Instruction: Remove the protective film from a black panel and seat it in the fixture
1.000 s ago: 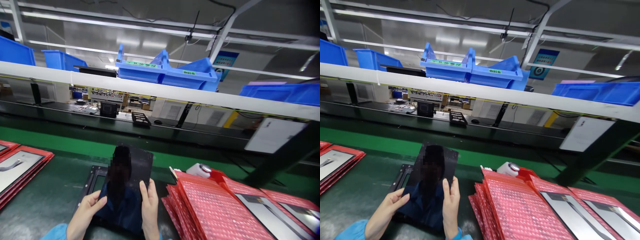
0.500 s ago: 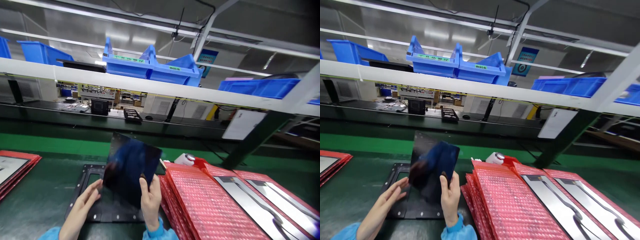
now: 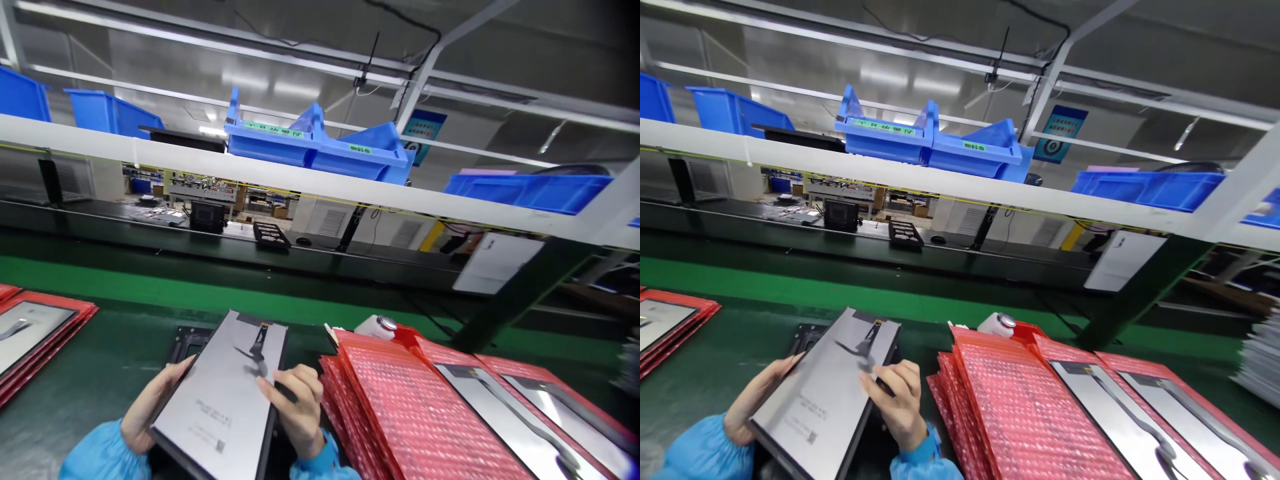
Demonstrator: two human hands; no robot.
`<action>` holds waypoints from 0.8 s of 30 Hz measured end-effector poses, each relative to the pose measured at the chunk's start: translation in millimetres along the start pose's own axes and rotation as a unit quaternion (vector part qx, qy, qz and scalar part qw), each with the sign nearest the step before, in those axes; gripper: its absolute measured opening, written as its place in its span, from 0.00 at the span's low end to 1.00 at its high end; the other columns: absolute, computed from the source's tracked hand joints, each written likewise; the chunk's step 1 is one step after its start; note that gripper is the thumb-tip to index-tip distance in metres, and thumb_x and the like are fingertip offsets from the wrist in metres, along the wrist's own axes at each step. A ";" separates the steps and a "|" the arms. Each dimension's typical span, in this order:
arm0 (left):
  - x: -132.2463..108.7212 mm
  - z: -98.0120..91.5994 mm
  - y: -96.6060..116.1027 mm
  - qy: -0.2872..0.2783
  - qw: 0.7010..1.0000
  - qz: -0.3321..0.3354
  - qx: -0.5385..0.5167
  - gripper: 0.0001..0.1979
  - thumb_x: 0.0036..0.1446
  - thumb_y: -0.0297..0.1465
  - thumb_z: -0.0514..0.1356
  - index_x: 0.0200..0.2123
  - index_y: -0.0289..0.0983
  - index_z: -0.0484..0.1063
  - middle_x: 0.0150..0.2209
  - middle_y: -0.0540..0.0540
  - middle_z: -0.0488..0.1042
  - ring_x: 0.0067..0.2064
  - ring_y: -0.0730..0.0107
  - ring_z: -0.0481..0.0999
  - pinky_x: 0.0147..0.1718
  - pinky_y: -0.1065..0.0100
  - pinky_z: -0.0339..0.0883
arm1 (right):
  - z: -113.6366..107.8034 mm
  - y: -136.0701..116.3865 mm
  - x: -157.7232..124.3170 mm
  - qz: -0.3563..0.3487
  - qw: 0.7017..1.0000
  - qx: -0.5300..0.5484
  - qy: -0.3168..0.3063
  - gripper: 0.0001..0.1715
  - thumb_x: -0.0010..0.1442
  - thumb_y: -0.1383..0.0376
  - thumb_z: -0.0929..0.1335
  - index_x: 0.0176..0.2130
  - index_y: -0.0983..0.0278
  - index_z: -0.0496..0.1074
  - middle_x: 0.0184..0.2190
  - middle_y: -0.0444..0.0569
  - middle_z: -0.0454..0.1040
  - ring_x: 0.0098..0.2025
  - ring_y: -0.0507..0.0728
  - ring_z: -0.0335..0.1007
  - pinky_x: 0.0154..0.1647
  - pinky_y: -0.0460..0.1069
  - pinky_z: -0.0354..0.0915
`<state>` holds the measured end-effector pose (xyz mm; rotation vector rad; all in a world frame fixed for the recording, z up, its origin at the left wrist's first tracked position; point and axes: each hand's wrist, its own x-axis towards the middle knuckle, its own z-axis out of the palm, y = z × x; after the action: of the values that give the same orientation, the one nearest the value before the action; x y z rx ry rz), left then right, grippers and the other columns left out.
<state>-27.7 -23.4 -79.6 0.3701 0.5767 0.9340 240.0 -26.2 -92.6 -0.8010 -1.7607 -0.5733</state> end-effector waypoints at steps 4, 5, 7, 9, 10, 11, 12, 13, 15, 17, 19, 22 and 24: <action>12.4 20.0 2.9 0.016 0.996 -0.007 0.093 0.36 0.54 0.35 0.66 0.63 0.36 0.58 0.45 0.39 0.80 0.40 0.55 0.82 0.36 0.62 0.76 | -3.0 11.7 0.9 -0.008 0.997 0.001 -0.074 0.26 0.66 0.73 0.65 0.54 0.43 0.71 0.43 0.43 0.76 0.45 0.56 0.69 0.45 0.55 0.68; 16.6 22.3 2.8 0.025 0.993 0.021 0.110 0.37 0.53 0.34 0.67 0.64 0.38 0.57 0.45 0.40 0.80 0.40 0.55 0.82 0.37 0.62 0.76 | -5.0 15.0 3.4 0.011 0.996 0.007 -0.092 0.26 0.67 0.73 0.63 0.55 0.44 0.70 0.47 0.44 0.75 0.48 0.57 0.68 0.47 0.56 0.68; 24.7 23.2 1.1 0.034 0.989 0.078 0.125 0.38 0.52 0.33 0.67 0.64 0.42 0.56 0.49 0.41 0.78 0.44 0.56 0.81 0.41 0.62 0.76 | -11.8 19.4 8.2 0.079 0.991 0.022 -0.110 0.27 0.68 0.73 0.59 0.57 0.46 0.68 0.54 0.45 0.70 0.55 0.58 0.64 0.52 0.58 0.66; 30.6 21.8 -2.3 0.043 0.982 0.121 0.136 0.37 0.53 0.33 0.67 0.64 0.47 0.56 0.54 0.44 0.75 0.50 0.58 0.78 0.46 0.64 0.74 | -20.7 18.5 10.7 0.149 0.980 0.038 -0.126 0.27 0.69 0.71 0.58 0.61 0.49 0.64 0.60 0.46 0.65 0.61 0.59 0.59 0.57 0.61 0.62; 32.3 21.2 -4.3 0.051 0.979 0.135 0.144 0.37 0.53 0.33 0.67 0.64 0.48 0.56 0.56 0.46 0.73 0.53 0.59 0.76 0.47 0.65 0.73 | -24.7 15.5 10.8 0.162 0.975 0.044 -0.143 0.26 0.69 0.68 0.59 0.63 0.51 0.60 0.62 0.48 0.62 0.64 0.61 0.56 0.59 0.63 0.60; 33.2 21.0 -6.4 0.059 0.976 0.143 0.152 0.37 0.53 0.34 0.67 0.64 0.50 0.56 0.58 0.47 0.72 0.54 0.59 0.75 0.48 0.66 0.73 | -27.6 11.0 10.3 0.159 0.971 0.048 -0.170 0.28 0.68 0.64 0.62 0.65 0.53 0.56 0.64 0.49 0.59 0.66 0.63 0.53 0.61 0.64 0.58; 33.4 21.3 -8.5 0.063 0.974 0.148 0.159 0.37 0.54 0.34 0.66 0.64 0.51 0.55 0.59 0.48 0.71 0.55 0.59 0.74 0.48 0.67 0.73 | -29.0 5.4 9.5 0.141 0.968 0.052 -0.203 0.35 0.66 0.58 0.66 0.67 0.55 0.52 0.65 0.51 0.57 0.67 0.65 0.49 0.63 0.66 0.54; 33.1 21.9 -10.5 0.064 0.973 0.151 0.164 0.37 0.54 0.35 0.66 0.64 0.52 0.55 0.59 0.48 0.70 0.56 0.59 0.73 0.48 0.67 0.73 | -28.6 -1.0 8.4 0.113 0.963 0.056 -0.240 0.44 0.62 0.54 0.69 0.68 0.58 0.49 0.66 0.54 0.55 0.68 0.67 0.46 0.64 0.68 0.51; 31.5 24.0 -14.5 0.061 0.972 0.153 0.168 0.37 0.55 0.36 0.66 0.64 0.54 0.54 0.60 0.49 0.69 0.57 0.59 0.73 0.47 0.67 0.74 | -23.6 -13.3 6.0 0.055 0.950 0.051 -0.303 0.56 0.55 0.50 0.73 0.69 0.63 0.44 0.67 0.56 0.52 0.69 0.68 0.42 0.67 0.69 0.43; 29.4 26.6 -18.5 0.054 0.972 0.151 0.170 0.37 0.55 0.36 0.66 0.64 0.55 0.53 0.61 0.50 0.68 0.57 0.59 0.72 0.47 0.68 0.74 | -16.3 -22.4 3.9 0.025 0.938 0.032 -0.343 0.50 0.59 0.58 0.72 0.69 0.66 0.44 0.67 0.56 0.52 0.70 0.66 0.40 0.68 0.69 0.38; 27.5 29.0 -22.7 0.057 0.973 0.147 0.168 0.38 0.53 0.37 0.67 0.64 0.55 0.54 0.61 0.50 0.68 0.57 0.58 0.72 0.48 0.68 0.74 | -11.0 -27.1 2.4 0.014 0.935 0.015 -0.355 0.38 0.63 0.72 0.64 0.68 0.68 0.47 0.67 0.55 0.52 0.70 0.62 0.40 0.69 0.66 0.39; 24.9 30.3 -28.3 0.069 0.975 0.134 0.164 0.42 0.50 0.39 0.69 0.65 0.55 0.53 0.61 0.50 0.68 0.56 0.55 0.73 0.48 0.66 0.74 | -9.4 -28.7 1.2 0.003 0.939 0.009 -0.344 0.36 0.61 0.80 0.55 0.66 0.68 0.53 0.66 0.52 0.54 0.69 0.57 0.42 0.69 0.61 0.46; 23.3 27.2 -31.1 0.081 0.973 0.125 0.174 0.43 0.49 0.40 0.69 0.65 0.56 0.52 0.60 0.52 0.69 0.57 0.55 0.72 0.47 0.68 0.75 | -10.0 -29.5 -0.2 -0.005 0.943 0.003 -0.332 0.31 0.65 0.77 0.53 0.64 0.67 0.57 0.66 0.50 0.56 0.69 0.55 0.43 0.69 0.58 0.49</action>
<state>19.7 -22.5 -81.8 0.6981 0.8609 1.1132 224.1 -52.8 -89.5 -1.0619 -2.3756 -0.3148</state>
